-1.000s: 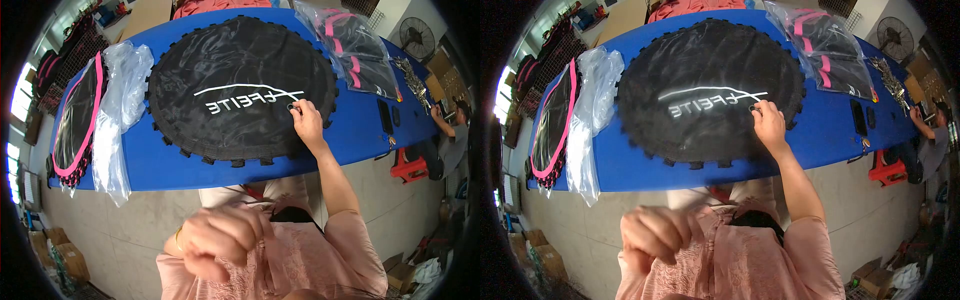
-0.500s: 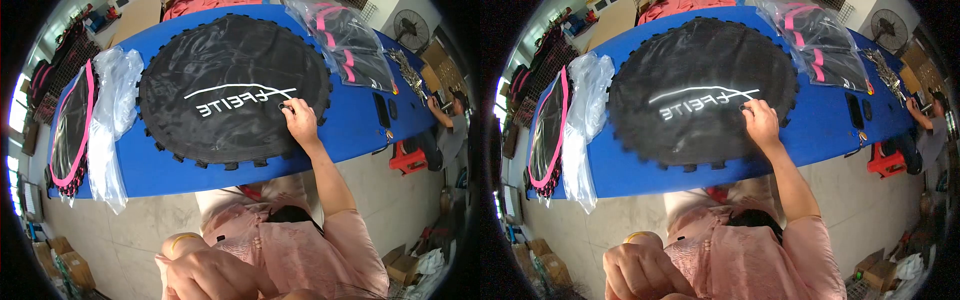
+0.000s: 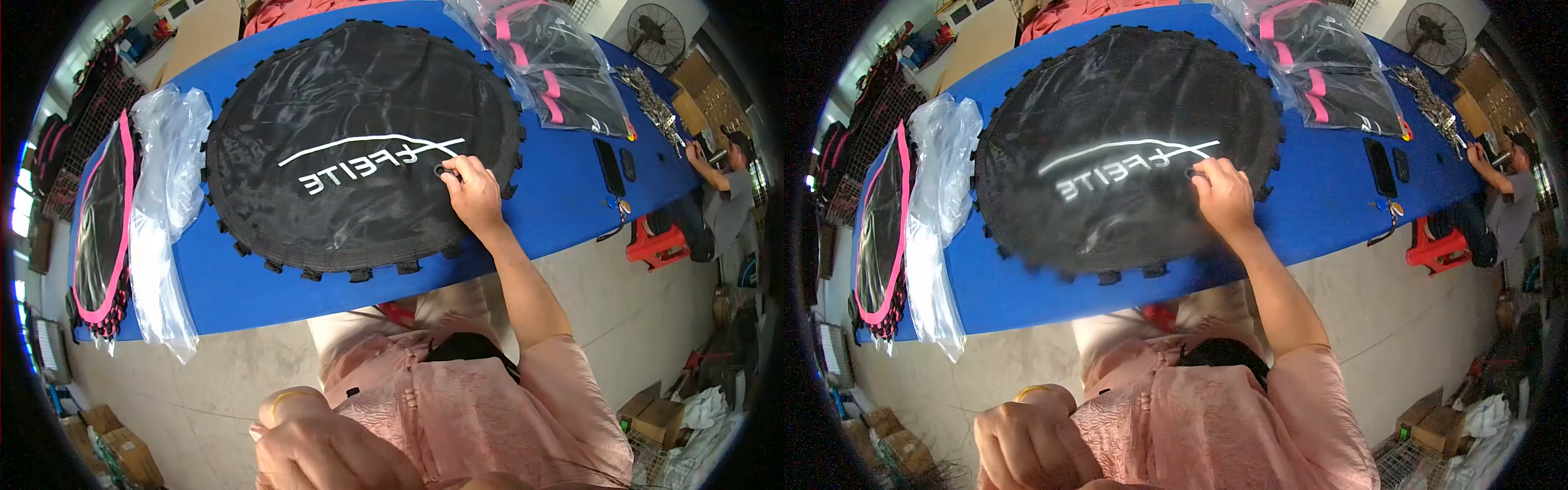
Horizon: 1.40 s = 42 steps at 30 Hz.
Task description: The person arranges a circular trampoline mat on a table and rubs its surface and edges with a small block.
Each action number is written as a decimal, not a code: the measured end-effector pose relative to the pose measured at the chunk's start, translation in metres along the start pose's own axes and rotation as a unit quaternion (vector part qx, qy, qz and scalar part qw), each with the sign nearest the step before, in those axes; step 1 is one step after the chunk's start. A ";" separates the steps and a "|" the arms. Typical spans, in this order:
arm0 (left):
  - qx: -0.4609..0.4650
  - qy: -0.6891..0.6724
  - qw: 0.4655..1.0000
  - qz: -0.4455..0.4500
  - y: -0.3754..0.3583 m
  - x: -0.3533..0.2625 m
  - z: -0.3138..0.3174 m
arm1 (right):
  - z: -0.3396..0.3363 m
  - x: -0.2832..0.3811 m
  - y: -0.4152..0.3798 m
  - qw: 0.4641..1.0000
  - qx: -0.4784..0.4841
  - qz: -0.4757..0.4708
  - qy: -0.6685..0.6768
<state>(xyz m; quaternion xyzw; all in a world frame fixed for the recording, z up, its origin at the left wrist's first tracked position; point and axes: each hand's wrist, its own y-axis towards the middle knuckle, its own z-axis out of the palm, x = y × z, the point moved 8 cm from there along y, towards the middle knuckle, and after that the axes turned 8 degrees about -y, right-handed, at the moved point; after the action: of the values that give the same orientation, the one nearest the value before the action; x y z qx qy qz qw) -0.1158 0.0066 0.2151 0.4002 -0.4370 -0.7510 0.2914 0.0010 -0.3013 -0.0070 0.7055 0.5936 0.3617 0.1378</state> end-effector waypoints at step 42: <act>-0.293 0.157 0.929 0.160 0.023 0.009 -0.037 | 0.009 -0.012 0.002 0.995 0.089 0.042 0.030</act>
<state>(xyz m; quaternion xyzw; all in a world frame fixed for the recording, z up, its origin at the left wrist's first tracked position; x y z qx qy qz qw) -0.0863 -0.0264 0.2219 0.3349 -0.2041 -0.7166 0.5767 0.0088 -0.3113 -0.0164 0.7283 0.5972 0.3335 0.0415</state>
